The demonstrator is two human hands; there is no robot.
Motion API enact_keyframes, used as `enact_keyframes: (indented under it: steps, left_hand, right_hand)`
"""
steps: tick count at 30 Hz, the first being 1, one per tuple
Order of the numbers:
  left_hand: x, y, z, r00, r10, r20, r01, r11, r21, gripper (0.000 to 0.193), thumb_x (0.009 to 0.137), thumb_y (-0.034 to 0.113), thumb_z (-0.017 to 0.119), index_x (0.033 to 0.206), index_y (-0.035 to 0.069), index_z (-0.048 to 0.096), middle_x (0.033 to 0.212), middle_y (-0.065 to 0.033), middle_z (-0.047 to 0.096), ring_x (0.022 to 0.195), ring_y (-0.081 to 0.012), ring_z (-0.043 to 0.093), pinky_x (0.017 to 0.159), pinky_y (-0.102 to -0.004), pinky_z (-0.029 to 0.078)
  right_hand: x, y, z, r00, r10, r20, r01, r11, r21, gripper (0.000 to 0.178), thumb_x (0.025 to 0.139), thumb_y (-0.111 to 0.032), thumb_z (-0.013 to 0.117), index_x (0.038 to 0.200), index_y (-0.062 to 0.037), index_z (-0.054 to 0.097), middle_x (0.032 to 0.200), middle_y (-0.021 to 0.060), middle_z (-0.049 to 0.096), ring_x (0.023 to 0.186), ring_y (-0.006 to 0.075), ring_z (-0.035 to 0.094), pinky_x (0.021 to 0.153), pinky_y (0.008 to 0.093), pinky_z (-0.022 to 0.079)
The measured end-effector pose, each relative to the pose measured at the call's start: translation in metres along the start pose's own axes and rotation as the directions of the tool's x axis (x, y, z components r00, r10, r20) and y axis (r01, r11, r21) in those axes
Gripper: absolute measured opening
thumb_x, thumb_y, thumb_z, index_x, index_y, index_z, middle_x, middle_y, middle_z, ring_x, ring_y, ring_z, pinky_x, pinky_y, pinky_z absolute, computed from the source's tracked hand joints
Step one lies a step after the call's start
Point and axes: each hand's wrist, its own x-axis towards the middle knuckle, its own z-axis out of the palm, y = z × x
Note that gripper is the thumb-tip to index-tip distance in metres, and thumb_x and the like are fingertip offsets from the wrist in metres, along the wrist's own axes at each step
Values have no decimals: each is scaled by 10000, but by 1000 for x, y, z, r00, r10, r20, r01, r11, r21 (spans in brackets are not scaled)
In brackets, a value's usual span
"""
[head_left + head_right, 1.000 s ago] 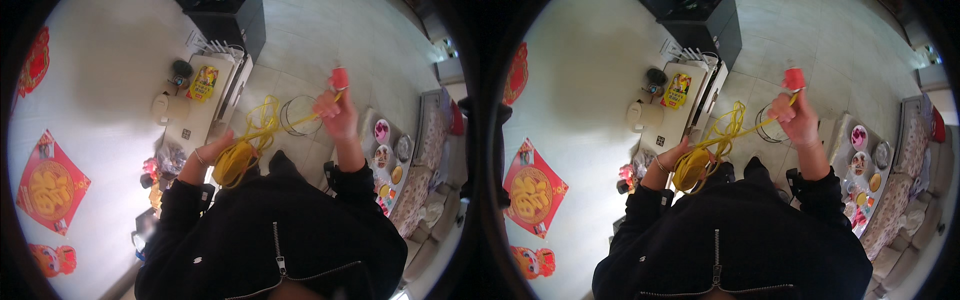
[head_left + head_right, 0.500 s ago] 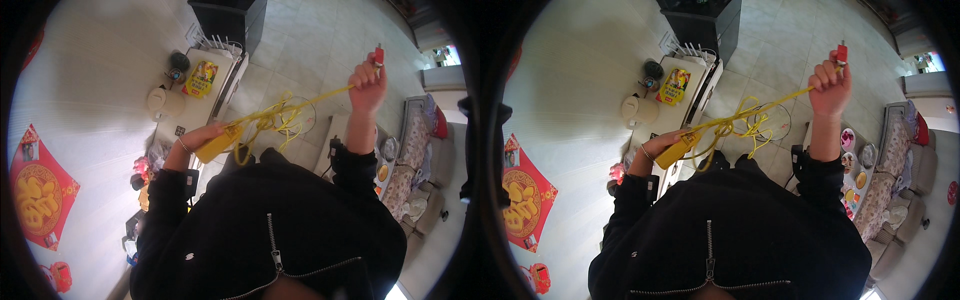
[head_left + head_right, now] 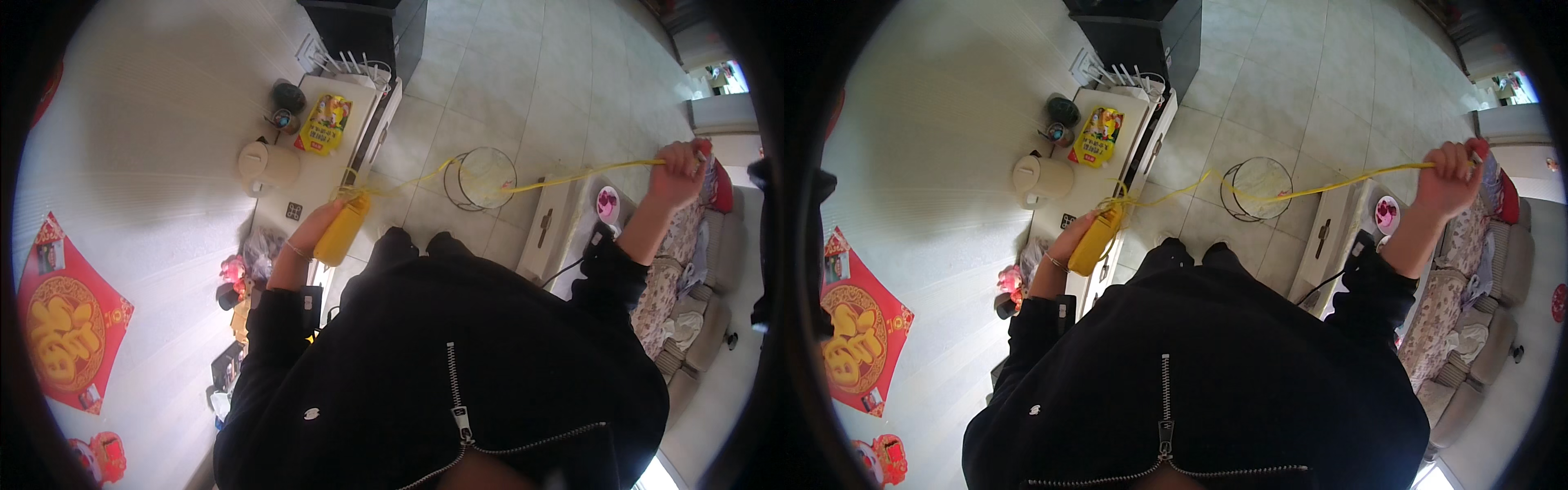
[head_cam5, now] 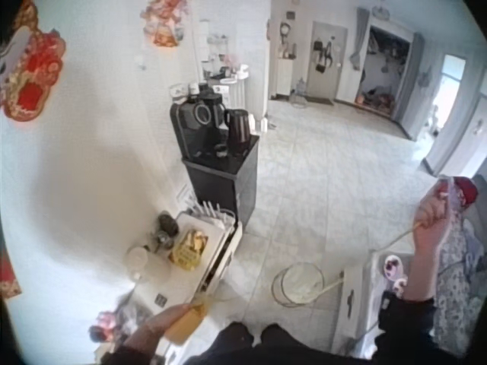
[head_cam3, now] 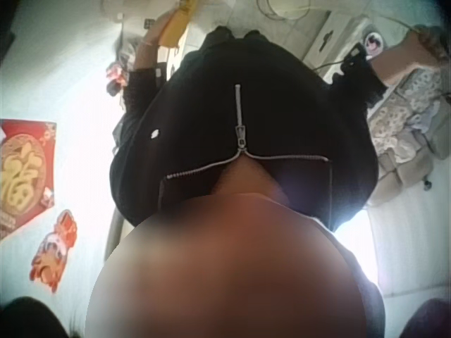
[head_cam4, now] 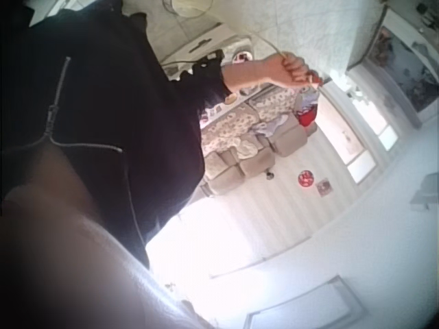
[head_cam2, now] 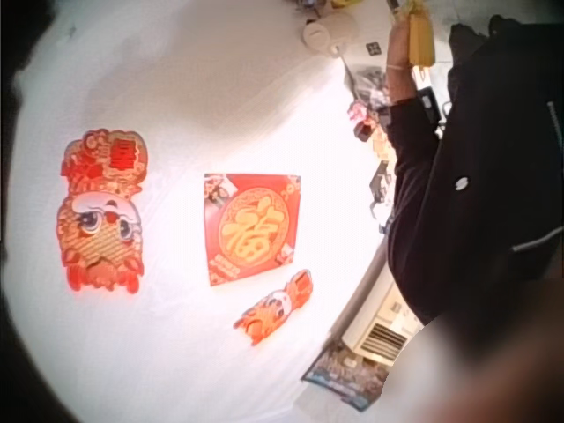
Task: The person picks up a yellow extension cord from a cluttered table, walks to a wall outlet, plugs it in, then walks back and coils the cord by hand. They place the coiled cord on a desk and handle a roll of tape.
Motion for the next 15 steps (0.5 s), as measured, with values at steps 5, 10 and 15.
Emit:
enact_keyframes:
  steps: [5, 10, 15]
  left_hand:
    - [1, -4, 18, 911, 242, 333, -47, 865, -500, 603, 963, 505, 378, 1353, 45, 390, 999, -125, 567, 676, -161, 530, 501, -222, 471]
    - [4, 9, 76, 958, 135, 252, -19, 910, -415, 802, 900, 617, 410, 1380, -19, 321, 849, -126, 531, 417, -166, 460, 370, -245, 382]
    - [0, 19, 114, 893, 314, 324, -325, 946, -22, 821, 890, 484, 556, 1457, 19, 188, 1316, -170, 476, 1198, -265, 503, 939, -433, 471]
  right_hand:
    - [-18, 36, 0, 977, -48, -209, -70, 851, -520, 243, 933, -316, 508, 806, -109, 504, 674, -36, 325, 535, 80, 251, 481, 234, 228]
    - [-84, 186, 10, 827, 547, -127, -467, 546, -696, 296, 878, -100, 604, 1134, -84, 455, 1000, 4, 556, 733, 54, 497, 593, 221, 411]
    - [-113, 244, 46, 539, 832, -129, -582, 257, -771, 458, 829, -152, 689, 1179, -63, 407, 1109, 87, 575, 847, 106, 601, 729, 260, 479]
